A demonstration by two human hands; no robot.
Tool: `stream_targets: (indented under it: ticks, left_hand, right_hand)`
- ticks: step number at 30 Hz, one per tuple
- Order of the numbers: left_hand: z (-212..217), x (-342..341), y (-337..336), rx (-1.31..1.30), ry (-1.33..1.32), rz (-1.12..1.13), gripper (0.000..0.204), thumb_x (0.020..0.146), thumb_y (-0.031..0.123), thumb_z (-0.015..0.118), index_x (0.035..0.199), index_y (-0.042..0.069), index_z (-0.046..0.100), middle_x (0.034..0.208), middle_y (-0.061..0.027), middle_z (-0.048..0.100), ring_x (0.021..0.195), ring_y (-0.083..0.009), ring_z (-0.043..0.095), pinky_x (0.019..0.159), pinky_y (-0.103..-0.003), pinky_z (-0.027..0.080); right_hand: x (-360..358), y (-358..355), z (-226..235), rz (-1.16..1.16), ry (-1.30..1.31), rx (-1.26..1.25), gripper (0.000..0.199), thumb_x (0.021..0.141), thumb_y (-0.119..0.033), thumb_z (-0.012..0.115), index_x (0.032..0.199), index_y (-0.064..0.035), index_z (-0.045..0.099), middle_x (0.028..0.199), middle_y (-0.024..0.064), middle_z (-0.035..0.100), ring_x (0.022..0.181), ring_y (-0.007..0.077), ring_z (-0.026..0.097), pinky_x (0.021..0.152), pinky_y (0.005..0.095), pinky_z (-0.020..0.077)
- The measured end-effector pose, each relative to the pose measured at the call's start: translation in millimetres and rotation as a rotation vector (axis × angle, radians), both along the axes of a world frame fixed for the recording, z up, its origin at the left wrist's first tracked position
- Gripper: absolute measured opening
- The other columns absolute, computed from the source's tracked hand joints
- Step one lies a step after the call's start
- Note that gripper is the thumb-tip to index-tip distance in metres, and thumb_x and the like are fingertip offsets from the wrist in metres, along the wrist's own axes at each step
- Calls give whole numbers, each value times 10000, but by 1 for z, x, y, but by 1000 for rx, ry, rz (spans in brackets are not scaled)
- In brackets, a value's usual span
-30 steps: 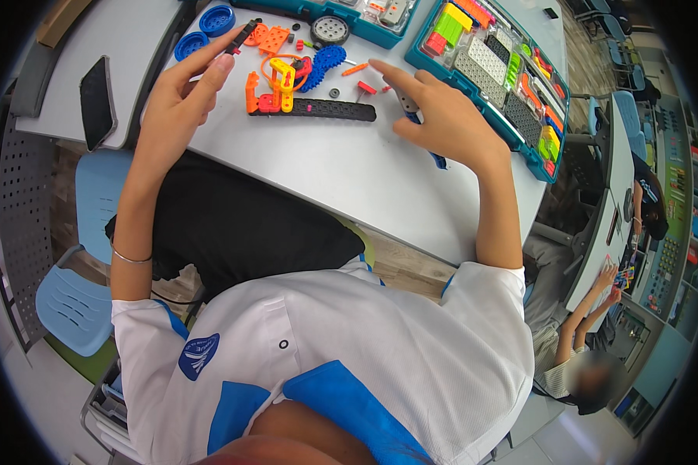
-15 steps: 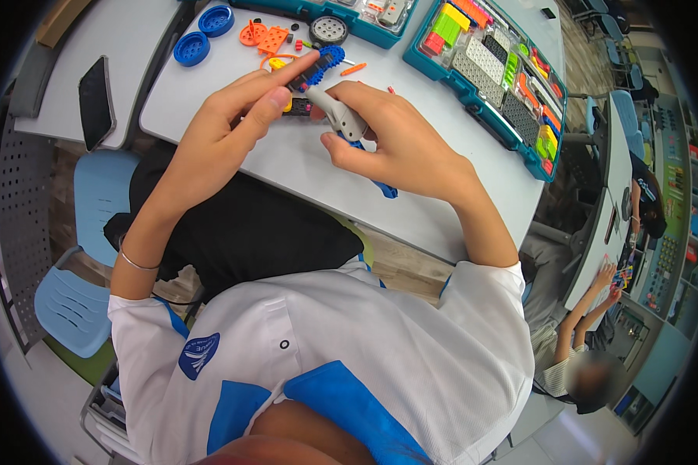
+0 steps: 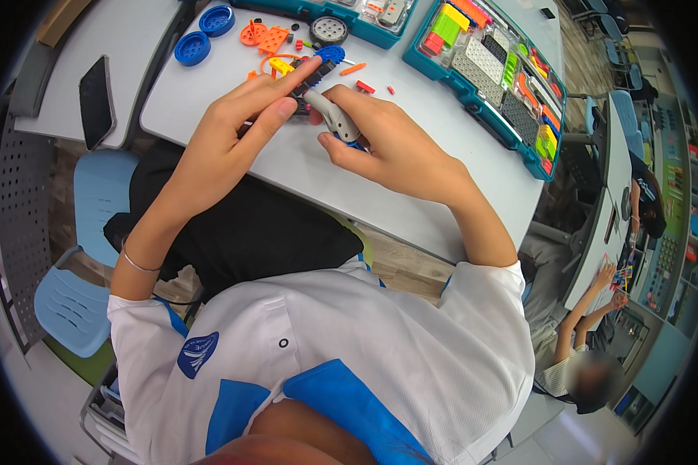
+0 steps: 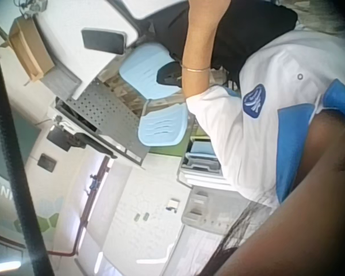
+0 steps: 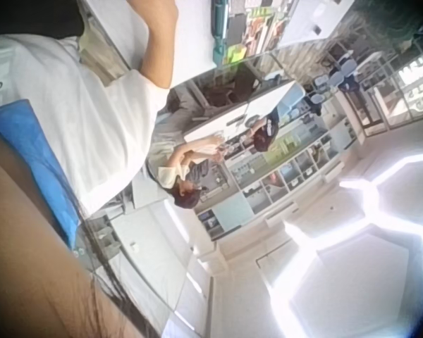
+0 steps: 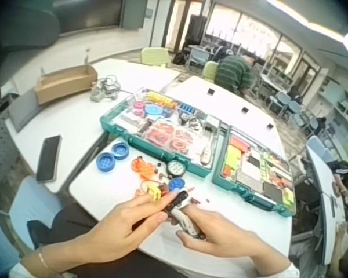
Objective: The person assembles a mechanical model using colorful plastic parts and gears. They connect beams, axles, and gears, then use a blue plastic tool to tighten or adjust components on the table.
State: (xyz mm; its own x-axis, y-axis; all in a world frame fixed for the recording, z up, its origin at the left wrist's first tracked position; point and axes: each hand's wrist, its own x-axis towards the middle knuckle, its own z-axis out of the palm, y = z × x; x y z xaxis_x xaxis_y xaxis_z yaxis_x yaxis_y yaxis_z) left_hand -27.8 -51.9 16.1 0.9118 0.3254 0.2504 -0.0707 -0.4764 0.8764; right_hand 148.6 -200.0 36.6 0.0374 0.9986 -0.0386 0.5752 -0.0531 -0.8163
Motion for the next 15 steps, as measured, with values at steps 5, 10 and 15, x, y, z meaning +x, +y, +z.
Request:
stream_targets:
  ticks: [5, 10, 15]
  left_hand:
    - [3, -2, 3, 39, -25, 39, 397, 1036, 166, 500, 1416, 61, 552, 789, -60, 535, 780, -165, 473, 746, -294, 413]
    - [5, -14, 53, -115, -11, 493, 351, 1018, 218, 564, 1343, 107, 633, 785, -12, 582, 628, -102, 452, 567, -291, 407]
    - [-10, -12, 54, 5, 24, 456, 398, 1030, 300, 561, 1409, 182, 592, 796, 55, 483, 609, -8, 362, 510, -189, 279]
  right_hand:
    - [1, 0, -1, 36, 228, -115, 265, 957, -233, 611, 1148, -54, 574, 851, 36, 548, 716, 119, 512, 643, 254, 415]
    - [5, -8, 14, -47, 359, -219, 280, 960, -244, 612, 1170, -62, 578, 799, 23, 530, 706, 87, 499, 639, 252, 412]
    - [29, 1, 6, -299, -348, 16, 401, 936, -262, 656, 1250, -55, 519, 780, 140, 609, 644, 243, 586, 629, 337, 477]
